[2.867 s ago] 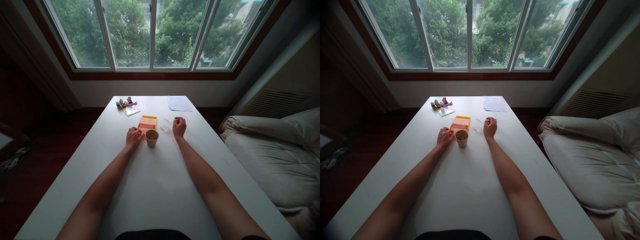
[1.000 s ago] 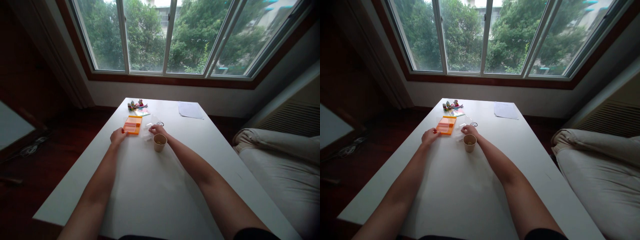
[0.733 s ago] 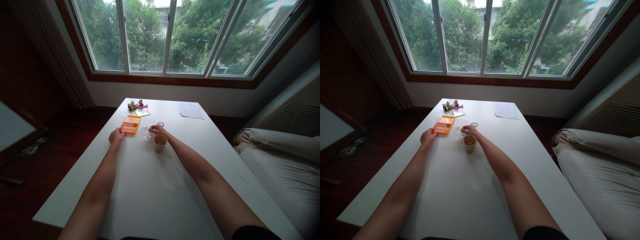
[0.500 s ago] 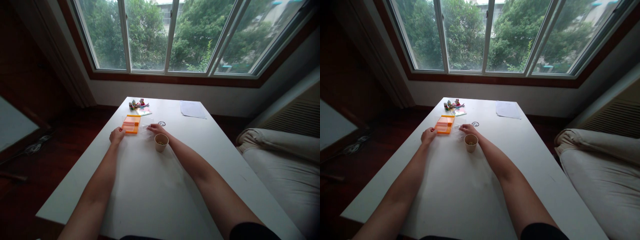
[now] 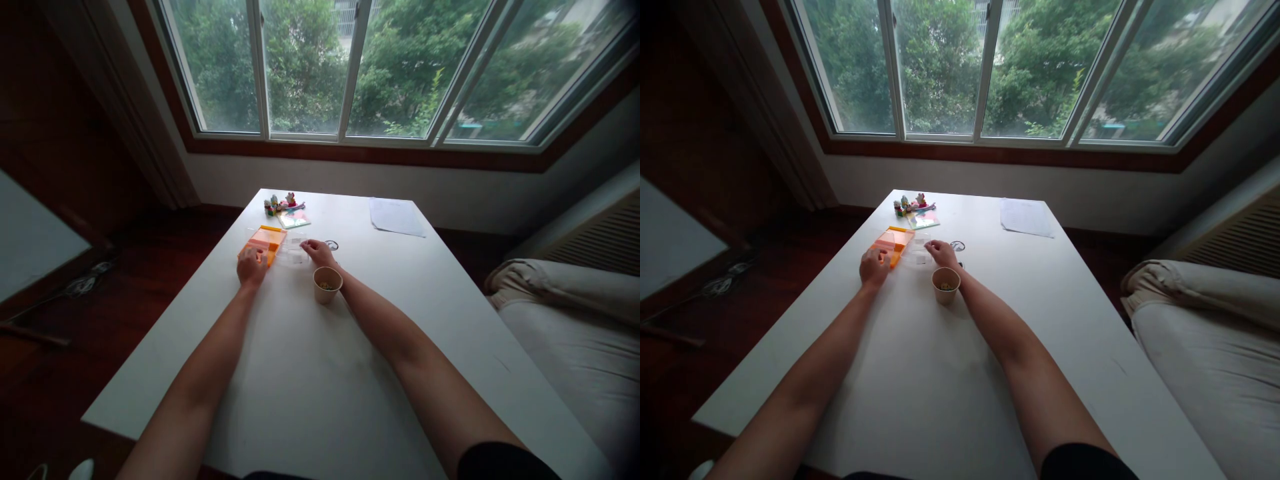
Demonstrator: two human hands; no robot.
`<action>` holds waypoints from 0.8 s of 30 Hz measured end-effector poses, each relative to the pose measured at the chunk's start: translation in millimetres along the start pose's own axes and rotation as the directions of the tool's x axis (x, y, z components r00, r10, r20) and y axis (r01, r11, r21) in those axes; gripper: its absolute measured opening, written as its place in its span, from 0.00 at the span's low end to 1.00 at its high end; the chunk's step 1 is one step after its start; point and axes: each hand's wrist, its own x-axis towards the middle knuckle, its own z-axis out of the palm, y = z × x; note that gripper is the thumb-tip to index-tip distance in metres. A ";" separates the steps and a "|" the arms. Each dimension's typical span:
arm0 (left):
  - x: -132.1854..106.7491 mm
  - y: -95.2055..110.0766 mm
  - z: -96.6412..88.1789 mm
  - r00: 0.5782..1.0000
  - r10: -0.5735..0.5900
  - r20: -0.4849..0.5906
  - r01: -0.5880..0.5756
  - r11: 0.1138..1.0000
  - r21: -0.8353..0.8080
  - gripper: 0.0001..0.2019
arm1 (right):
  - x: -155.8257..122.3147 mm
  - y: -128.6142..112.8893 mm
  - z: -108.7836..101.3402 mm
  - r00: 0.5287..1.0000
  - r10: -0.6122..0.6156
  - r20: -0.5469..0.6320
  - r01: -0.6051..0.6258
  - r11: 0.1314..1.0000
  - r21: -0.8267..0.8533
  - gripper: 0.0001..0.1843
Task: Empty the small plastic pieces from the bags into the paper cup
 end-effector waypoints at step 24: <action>-11.7 18.0 11.7 0.935 0.308 0.175 -0.311 0.950 -0.008 0.18 | -14.3 6.2 -4.8 0.964 0.109 0.244 -0.207 0.882 0.424 0.19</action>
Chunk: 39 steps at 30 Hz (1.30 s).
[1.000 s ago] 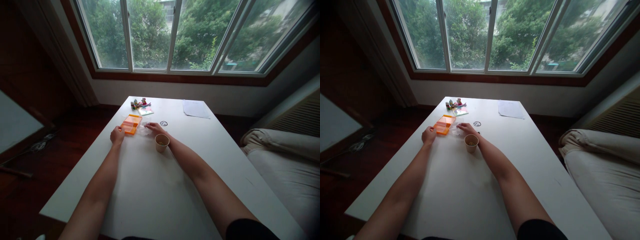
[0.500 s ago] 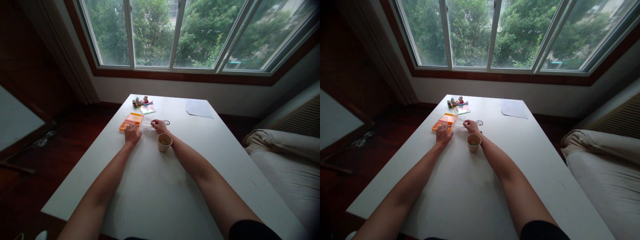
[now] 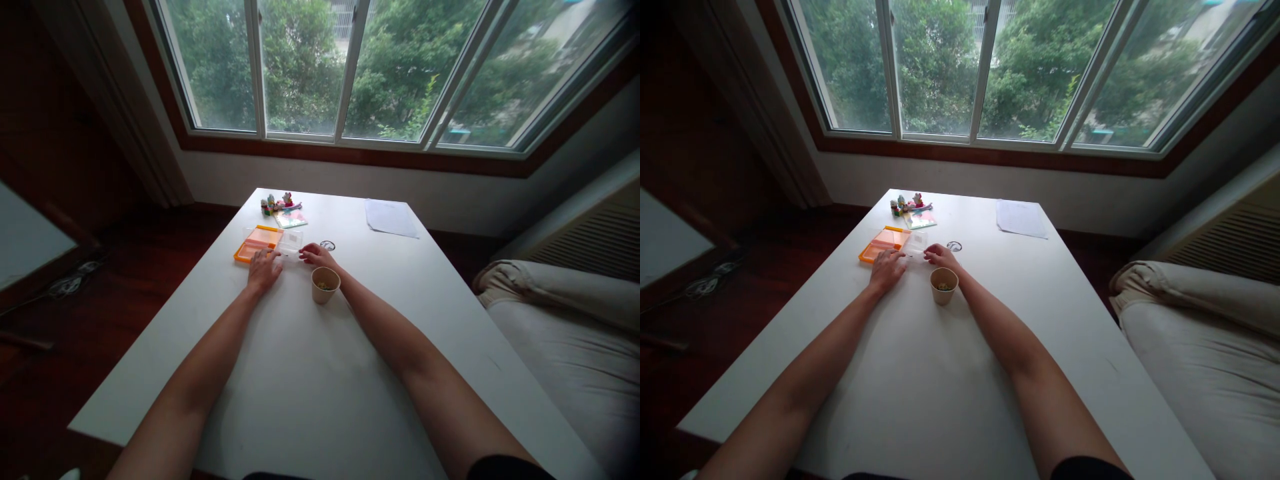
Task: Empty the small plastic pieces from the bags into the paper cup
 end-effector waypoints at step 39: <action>-1.0 -22.2 -3.8 0.977 -0.174 -0.124 0.182 0.982 0.056 0.10 | -134.3 -47.0 -2.0 0.954 -0.152 0.257 0.204 0.961 -0.189 0.46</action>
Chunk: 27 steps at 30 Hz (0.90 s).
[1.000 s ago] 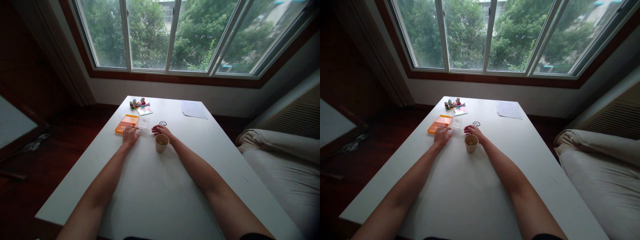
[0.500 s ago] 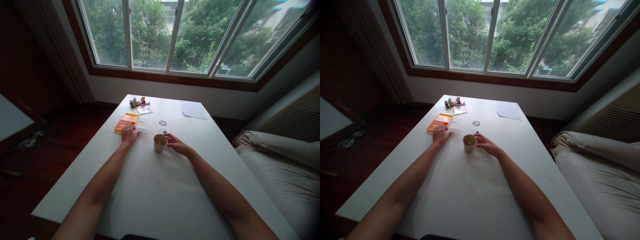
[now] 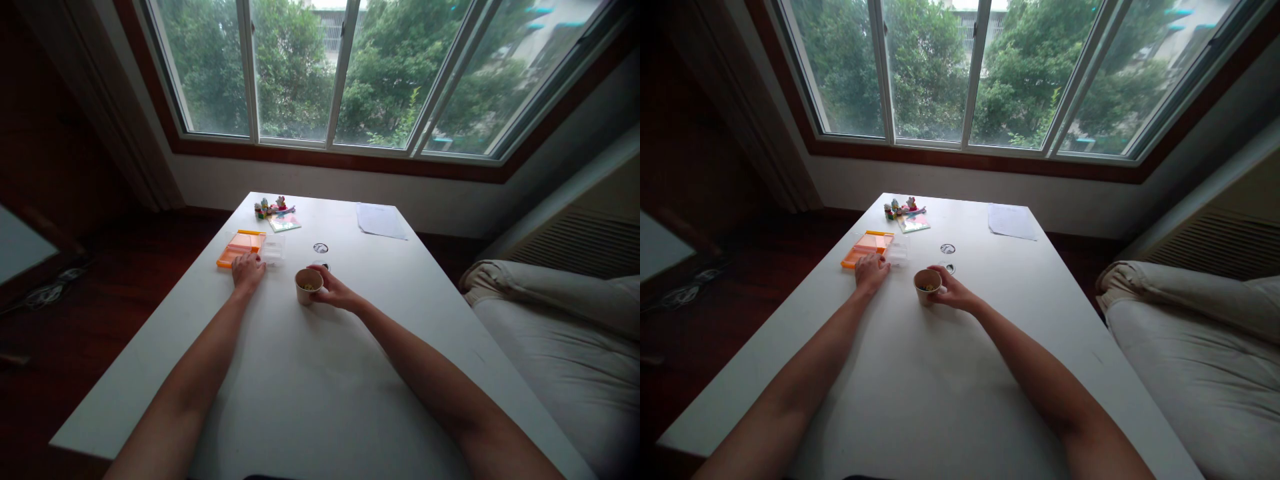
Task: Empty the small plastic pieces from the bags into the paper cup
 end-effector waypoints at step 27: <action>35.9 3.4 24.0 0.987 0.128 0.097 -0.127 0.992 -0.016 0.14 | 116.1 68.2 -27.3 0.829 0.190 -0.526 -0.365 0.896 -0.252 0.38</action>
